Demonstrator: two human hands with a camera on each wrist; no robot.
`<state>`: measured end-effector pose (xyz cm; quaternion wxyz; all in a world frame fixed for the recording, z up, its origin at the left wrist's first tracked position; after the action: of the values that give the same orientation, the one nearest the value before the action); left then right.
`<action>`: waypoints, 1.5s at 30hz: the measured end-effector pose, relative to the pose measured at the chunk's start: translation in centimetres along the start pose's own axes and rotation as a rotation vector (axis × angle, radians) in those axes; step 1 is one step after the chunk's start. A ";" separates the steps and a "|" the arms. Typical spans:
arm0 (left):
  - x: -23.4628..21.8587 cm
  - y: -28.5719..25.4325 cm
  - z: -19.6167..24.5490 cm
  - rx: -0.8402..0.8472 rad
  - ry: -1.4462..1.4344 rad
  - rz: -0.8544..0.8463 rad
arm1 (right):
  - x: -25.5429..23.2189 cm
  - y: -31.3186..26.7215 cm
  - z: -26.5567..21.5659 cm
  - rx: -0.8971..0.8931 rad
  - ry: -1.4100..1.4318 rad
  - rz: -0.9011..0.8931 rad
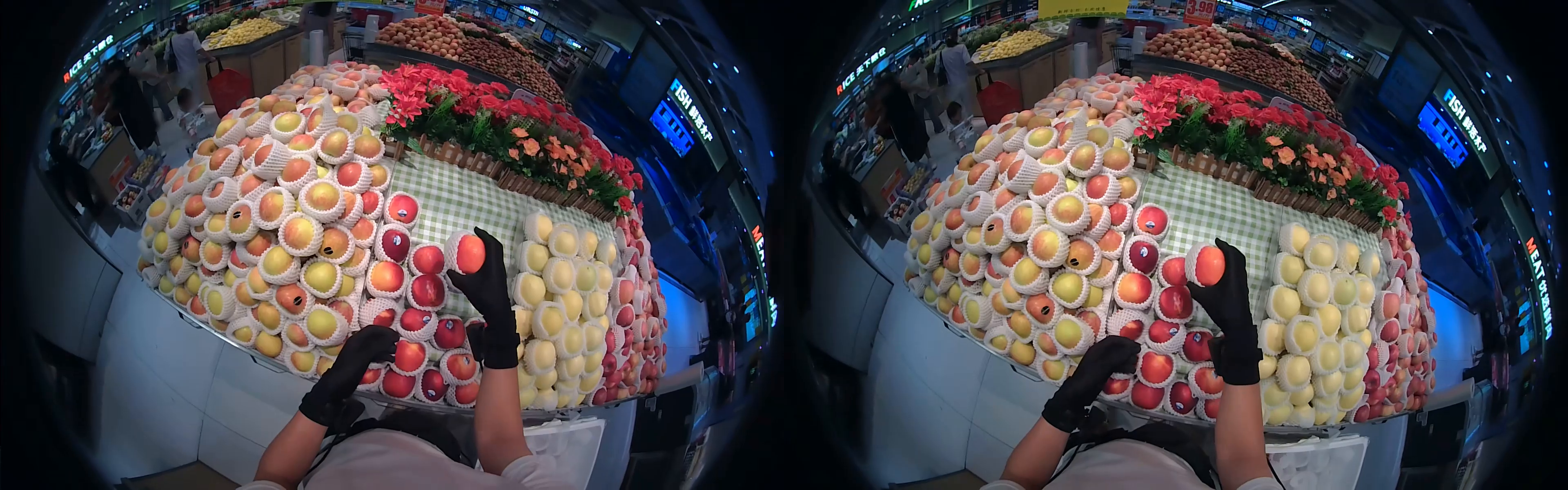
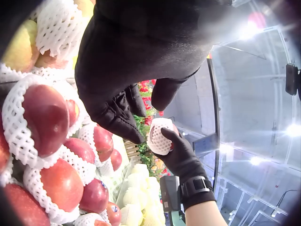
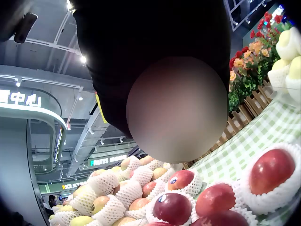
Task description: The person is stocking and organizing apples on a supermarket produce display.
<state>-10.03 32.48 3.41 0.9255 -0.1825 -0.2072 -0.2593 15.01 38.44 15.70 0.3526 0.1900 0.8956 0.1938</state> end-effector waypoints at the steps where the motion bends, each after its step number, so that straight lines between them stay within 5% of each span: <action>1: 0.5 0.2 0.3 0.018 -0.011 -0.002 | -0.1 -0.9 -0.2 0.047 0.034 -0.021; 9: 3.5 2.9 1.3 0.162 -0.135 -0.037 | 0.2 -7.1 -1.3 0.136 0.263 -0.050; 16: 8.7 3.4 2.5 0.105 -0.159 -0.175 | 0.1 -10.7 -3.3 0.159 -0.023 -0.062; 20: 8.2 3.8 1.1 0.101 -0.096 -0.126 | -1.3 -11.3 -4.6 0.135 0.100 -0.025; 26: 8.0 3.3 2.1 0.170 -0.108 -0.171 | -2.5 -11.9 -1.7 0.437 0.633 -0.015; 33: 8.1 2.6 3.3 0.290 -0.114 -0.174 | -1.2 -12.5 -2.0 0.471 0.745 -0.053; 36: 7.1 2.8 2.6 0.215 -0.060 -0.105 | -0.5 -13.0 -0.4 0.476 0.651 -0.112; 40: 5.5 2.8 2.6 0.333 0.293 -0.061 | 0.2 -12.5 -2.2 0.400 0.761 -0.183; 45: 4.2 3.4 1.6 0.295 0.212 0.023 | 1.2 -12.8 -1.4 0.463 0.704 -0.193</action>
<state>-5.35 34.21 5.99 0.9617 -0.0188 -0.1424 -0.2334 10.62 27.79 9.84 -0.0100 0.1018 0.9947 0.0069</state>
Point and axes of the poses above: each hand's wrist, its own y-axis towards the middle knuckle, its own x-axis out of the palm, z = x × y, the point moved 7 cm from there along y, towards the middle knuckle
